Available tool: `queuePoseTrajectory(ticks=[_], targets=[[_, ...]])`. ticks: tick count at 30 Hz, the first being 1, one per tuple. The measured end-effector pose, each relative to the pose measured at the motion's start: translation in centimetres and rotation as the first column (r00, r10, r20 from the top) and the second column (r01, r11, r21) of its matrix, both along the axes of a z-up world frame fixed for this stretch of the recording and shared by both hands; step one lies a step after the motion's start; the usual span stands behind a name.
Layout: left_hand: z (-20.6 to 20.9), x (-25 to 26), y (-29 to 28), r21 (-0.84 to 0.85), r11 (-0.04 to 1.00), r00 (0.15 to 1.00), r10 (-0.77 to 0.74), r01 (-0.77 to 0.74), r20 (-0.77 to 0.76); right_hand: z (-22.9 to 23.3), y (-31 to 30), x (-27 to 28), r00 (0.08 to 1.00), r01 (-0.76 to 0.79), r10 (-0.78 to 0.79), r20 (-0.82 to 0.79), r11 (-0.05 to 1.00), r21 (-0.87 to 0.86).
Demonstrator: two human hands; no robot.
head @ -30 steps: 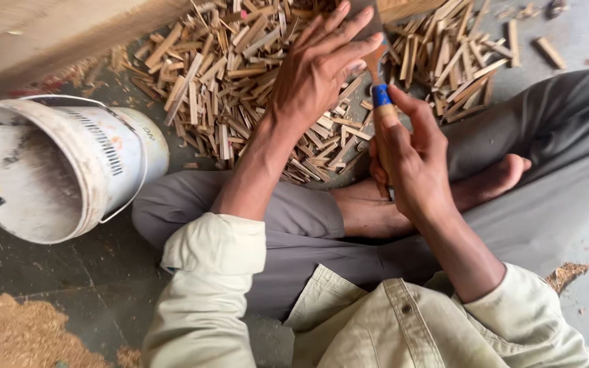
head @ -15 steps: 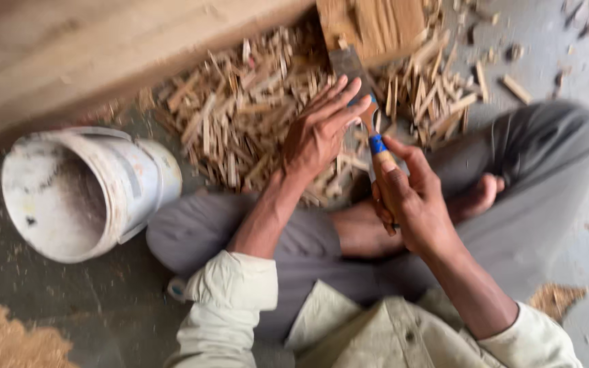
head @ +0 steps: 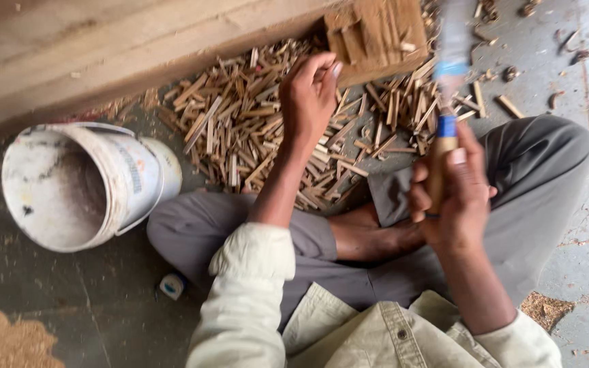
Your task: The person carves wood with a chisel, using their hands to remove wood shavings and holding a wooden block on the floor.
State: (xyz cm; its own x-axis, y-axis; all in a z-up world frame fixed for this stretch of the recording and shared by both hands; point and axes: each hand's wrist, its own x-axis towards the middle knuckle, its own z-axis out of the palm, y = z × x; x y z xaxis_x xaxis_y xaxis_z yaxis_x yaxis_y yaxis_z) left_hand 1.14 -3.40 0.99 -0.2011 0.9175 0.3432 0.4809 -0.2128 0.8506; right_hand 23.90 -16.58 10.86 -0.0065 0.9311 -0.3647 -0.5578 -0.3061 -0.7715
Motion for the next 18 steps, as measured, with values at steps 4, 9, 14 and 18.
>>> queuePoseTrajectory(ticks=[4, 9, 14, 18], targets=[[0.2, 2.7, 3.8, -0.201, 0.971, 0.988, 0.107, -0.127, -0.108, -0.1, -0.2, 3.5, 0.998, 0.051, -0.053, 0.038, 0.998, 0.041], [-0.1, 3.0, 7.4, -0.435, 0.861, 0.960, 0.186, -0.262, -0.208, 0.3, -2.0, 5.1, 0.996, 0.050, -0.051, 0.073, 0.999, 0.012], [0.0, 1.1, 7.7, -0.612, 0.779, 0.989, 0.138, -0.136, -0.045, 0.3, -3.4, 3.7, 0.998, -0.017, 0.022, 0.063, 0.998, -0.068], [0.3, 1.2, 7.9, -0.654, 0.746, 0.973, 0.220, -0.126, 0.064, 0.3, -3.2, 2.1, 0.987, -0.107, 0.119, 0.104, 0.988, -0.112]])
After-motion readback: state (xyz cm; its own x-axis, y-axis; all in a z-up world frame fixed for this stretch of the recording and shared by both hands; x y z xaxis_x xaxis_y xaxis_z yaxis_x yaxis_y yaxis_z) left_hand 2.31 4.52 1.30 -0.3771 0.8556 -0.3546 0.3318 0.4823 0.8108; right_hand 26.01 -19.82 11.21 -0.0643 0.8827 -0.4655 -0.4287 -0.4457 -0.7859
